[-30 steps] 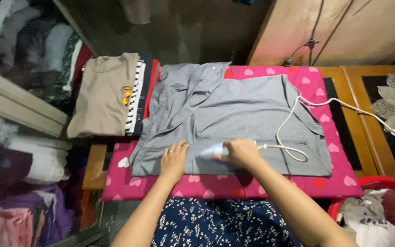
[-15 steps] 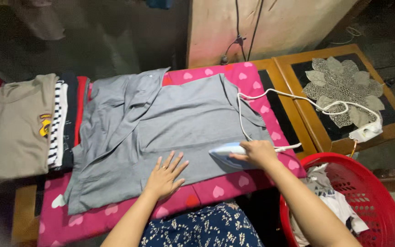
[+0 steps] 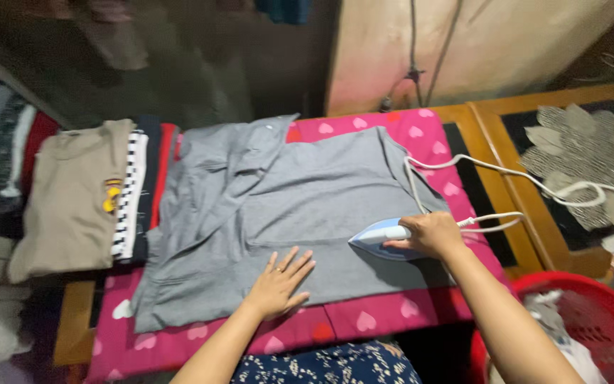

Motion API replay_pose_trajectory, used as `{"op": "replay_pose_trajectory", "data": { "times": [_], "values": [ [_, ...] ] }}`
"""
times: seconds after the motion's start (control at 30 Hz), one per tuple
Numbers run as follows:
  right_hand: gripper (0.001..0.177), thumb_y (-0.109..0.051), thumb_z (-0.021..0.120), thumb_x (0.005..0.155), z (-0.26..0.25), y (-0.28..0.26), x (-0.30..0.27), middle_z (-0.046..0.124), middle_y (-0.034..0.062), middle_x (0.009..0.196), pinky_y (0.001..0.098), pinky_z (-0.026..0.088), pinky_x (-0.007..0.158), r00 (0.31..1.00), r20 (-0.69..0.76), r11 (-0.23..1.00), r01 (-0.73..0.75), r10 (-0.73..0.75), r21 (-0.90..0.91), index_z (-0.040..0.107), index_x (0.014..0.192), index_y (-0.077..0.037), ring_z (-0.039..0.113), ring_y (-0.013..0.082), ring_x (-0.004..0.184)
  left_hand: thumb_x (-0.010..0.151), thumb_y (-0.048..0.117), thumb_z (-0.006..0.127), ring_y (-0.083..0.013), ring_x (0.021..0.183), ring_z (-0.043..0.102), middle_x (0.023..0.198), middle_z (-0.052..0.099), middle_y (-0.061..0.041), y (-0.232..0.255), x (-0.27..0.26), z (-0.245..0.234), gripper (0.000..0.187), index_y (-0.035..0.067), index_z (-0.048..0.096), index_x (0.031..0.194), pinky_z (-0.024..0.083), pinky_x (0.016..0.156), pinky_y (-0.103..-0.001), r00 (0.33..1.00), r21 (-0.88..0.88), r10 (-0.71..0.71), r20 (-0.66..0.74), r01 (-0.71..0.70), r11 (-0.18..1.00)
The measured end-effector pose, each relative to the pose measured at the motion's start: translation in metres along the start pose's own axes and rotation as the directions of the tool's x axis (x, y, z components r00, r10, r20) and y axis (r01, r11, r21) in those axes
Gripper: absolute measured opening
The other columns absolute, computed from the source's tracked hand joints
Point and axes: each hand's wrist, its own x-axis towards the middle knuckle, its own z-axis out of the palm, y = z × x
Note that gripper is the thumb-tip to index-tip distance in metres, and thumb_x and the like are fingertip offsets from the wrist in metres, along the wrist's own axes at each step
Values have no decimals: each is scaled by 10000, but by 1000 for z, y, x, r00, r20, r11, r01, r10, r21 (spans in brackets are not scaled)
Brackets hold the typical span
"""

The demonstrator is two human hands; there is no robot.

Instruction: The person irons a gray button-up shirt on a pink heart-patterned ironing board, smoothing the fabric and using a blue and white iron. After ironing, the person folds the shirt and places it on a stack of other folded clothes. The person then picks up a white t-shirt from a red laundry basket and begins ironing it.

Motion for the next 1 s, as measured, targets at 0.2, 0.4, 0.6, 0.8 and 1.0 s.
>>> {"op": "replay_pose_trajectory", "data": {
  "times": [0.2, 0.4, 0.6, 0.8, 1.0],
  "values": [
    [632, -788, 715, 729, 30, -4, 69, 669, 73, 631, 431, 534, 558, 999, 28, 982, -39, 45, -184, 683, 701, -158, 688, 301, 613, 830, 227, 712, -340, 1383, 417, 1461, 484, -100, -80, 3, -50, 561, 150, 541, 1359, 360, 1111, -542, 810, 40, -286, -512, 355, 934],
    [652, -610, 712, 773, 35, -41, 116, 643, 113, 1156, 543, 466, 950, 982, -170, 984, -103, 77, -148, 642, 1218, -139, 658, 333, 1090, 827, 292, 751, -343, 1100, 596, 1124, 633, -85, -142, -10, -65, 319, 145, 633, 1084, 521, 893, -481, 643, -106, -615, -456, 647, 755],
    [770, -340, 816, 753, 70, -192, 142, 533, 144, 1404, 469, 412, 1059, 989, -24, 963, 149, -147, 223, 493, 1421, -134, 545, 333, 1261, 960, 344, 630, -322, 1004, 649, 1012, 669, -54, -124, -23, -78, 184, 168, 647, 1010, 527, 811, -486, 668, -137, -548, -504, 564, 814],
    [642, -241, 783, 727, 92, -247, 171, 557, 131, 1419, 456, 413, 1012, 946, -172, 943, 300, -274, 146, 568, 1318, -113, 543, 329, 1280, 1040, 321, 538, -383, 891, 688, 1035, 727, -84, -92, -33, -98, 203, 153, 612, 1127, 527, 725, -504, 736, -255, -447, -509, 367, 895],
    [202, -216, 721, 780, 108, -194, 190, 716, -1, 1000, 480, 432, 1018, 954, -194, 973, 226, -229, -38, 641, 962, -177, 650, 199, 1196, 1003, 328, 592, -359, 815, 721, 984, 757, -93, -81, -61, -114, 201, 149, 615, 1092, 545, 648, -482, 869, -215, -171, -464, 76, 974]
  ]
}}
